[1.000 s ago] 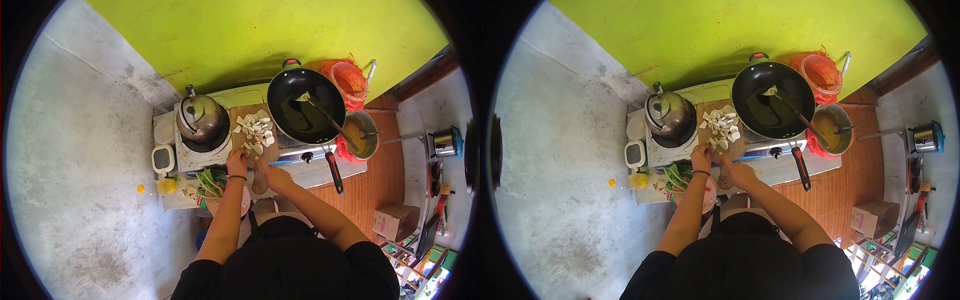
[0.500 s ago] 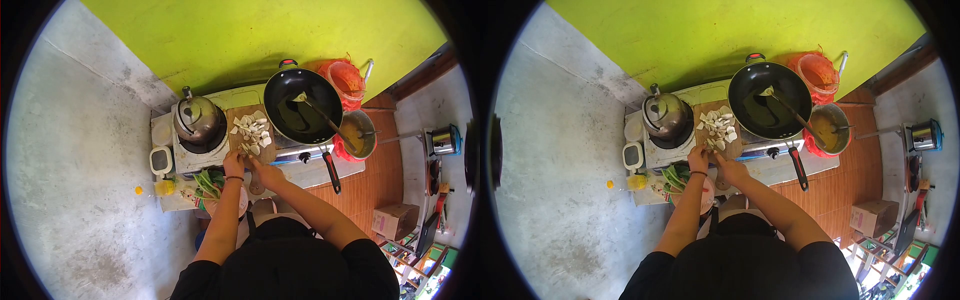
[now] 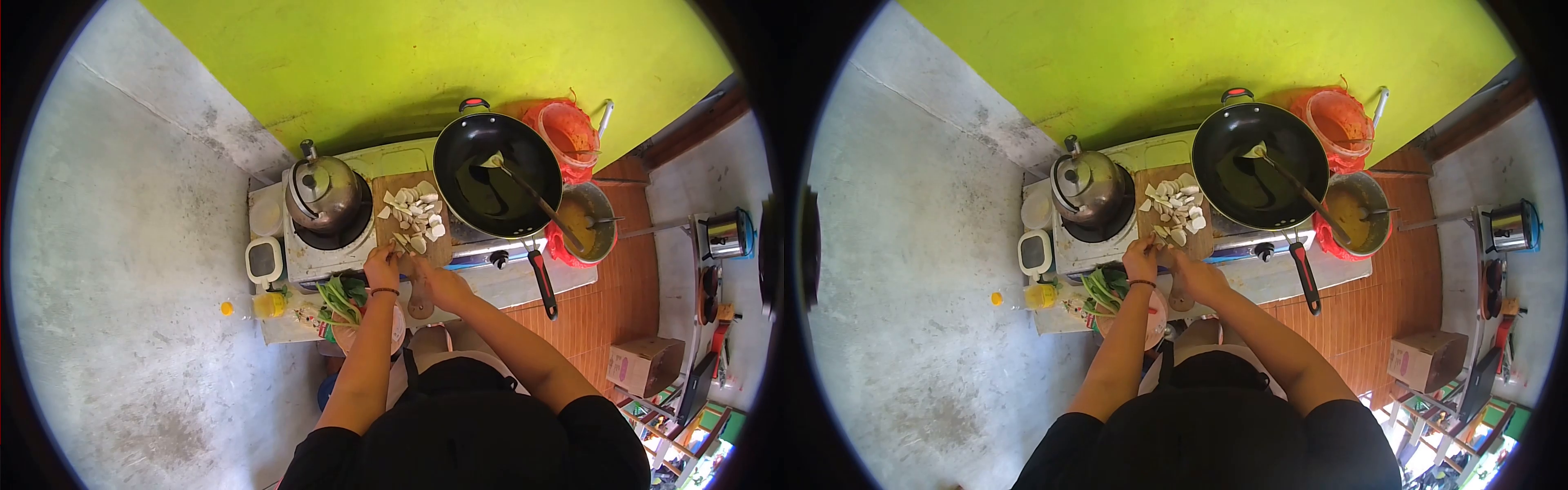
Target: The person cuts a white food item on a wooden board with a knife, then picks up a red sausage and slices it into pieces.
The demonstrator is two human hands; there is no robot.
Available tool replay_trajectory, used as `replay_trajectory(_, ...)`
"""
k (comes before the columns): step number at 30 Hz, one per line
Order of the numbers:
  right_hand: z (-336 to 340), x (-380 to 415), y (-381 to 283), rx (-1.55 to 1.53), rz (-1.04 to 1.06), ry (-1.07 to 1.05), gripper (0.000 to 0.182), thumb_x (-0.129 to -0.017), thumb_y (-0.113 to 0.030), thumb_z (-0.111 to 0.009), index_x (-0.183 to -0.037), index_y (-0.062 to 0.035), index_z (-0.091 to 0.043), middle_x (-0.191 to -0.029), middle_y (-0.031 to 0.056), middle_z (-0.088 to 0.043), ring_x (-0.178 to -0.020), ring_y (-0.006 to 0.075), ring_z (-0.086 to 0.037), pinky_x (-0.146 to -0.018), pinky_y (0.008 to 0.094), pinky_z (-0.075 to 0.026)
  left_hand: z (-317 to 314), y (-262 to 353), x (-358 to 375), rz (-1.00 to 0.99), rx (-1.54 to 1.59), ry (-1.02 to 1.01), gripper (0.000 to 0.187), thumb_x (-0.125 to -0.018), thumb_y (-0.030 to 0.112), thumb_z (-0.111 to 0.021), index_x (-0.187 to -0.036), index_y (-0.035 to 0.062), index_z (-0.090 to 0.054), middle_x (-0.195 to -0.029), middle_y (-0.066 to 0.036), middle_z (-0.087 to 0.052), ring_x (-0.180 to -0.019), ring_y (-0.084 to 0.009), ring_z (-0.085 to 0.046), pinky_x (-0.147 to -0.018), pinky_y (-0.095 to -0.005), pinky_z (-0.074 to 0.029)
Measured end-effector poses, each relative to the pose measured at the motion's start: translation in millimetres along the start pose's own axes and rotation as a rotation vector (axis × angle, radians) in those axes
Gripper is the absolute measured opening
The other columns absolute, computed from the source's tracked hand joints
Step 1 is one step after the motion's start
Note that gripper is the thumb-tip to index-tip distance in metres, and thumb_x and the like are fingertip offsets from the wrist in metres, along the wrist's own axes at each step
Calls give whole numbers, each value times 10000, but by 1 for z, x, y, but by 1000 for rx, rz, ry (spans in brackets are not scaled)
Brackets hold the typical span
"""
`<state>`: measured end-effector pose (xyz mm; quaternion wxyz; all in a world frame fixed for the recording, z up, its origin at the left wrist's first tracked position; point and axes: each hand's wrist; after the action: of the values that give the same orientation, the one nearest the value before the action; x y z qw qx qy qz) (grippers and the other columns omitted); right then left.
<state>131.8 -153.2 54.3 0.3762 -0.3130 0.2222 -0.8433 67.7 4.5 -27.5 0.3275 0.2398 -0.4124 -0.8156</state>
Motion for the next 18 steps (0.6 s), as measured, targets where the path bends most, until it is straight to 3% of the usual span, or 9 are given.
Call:
replay_trajectory(8, -6, 12, 4, 67, 1, 1, 617, -869, -135, -500, -1442, -193, -279, -903, 230, -650, -850, 398, -652, -719, 485, -517, -6, -7, 1, -38, -34, 11, 262, -755, -6, -707, -1015, 27, -717, -979, -143, -687, -852, -242, -683, -747, -316, -542)
replay_trajectory(18, -6, 3, -4, 93, -61, -72, 633, -855, -145, -530, -1437, -156, -282, -912, 217, -659, -860, 374, -657, -715, 482, -520, 1, -2, -4, -4, 14, -10, 215, -756, -6, -709, -969, 22, -725, -930, -141, -693, -823, -251, -686, -745, -315, -541)
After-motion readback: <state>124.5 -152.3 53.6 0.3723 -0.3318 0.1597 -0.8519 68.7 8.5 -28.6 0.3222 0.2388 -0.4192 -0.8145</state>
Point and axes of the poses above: each hand's wrist, its own x-axis away from the middle knuckle, its own z-axis out of the back of the hand, y = z × x
